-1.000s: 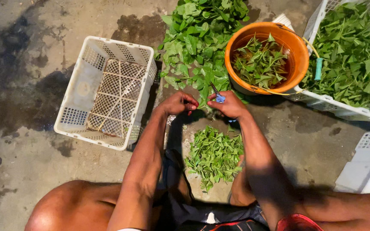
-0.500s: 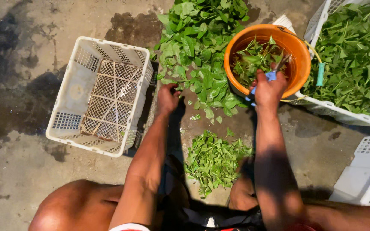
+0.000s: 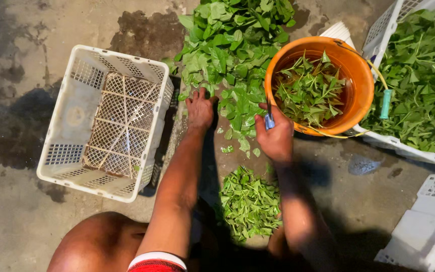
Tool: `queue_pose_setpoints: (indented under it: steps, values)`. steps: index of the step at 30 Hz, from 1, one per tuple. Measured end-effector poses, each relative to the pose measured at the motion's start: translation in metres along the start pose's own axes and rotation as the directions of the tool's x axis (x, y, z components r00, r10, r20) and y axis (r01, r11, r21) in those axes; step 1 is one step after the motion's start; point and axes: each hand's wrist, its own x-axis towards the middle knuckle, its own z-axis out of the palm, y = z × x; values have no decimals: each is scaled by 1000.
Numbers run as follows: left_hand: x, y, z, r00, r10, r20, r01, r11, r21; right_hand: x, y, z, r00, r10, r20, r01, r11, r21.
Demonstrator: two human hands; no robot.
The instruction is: The person sits on the floor and uses shears to trim stems from leafy green vegetables. They place the trimmed leaves into a white crate and wash them in an orange bucket of water before transferring them to another crate.
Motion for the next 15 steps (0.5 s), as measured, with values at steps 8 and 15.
queue_pose_setpoints:
  steps: [8, 15]
  values:
    - [-3, -8, -2, 992, -79, -95, 67, 990, -125, -8, 13, 21, 975, 91, 200, -94, 996, 6]
    - [-7, -8, -12, 955, -295, -17, 184, 639, -747, -18, 62, 51, 940, 119, 319, -194, 957, 217]
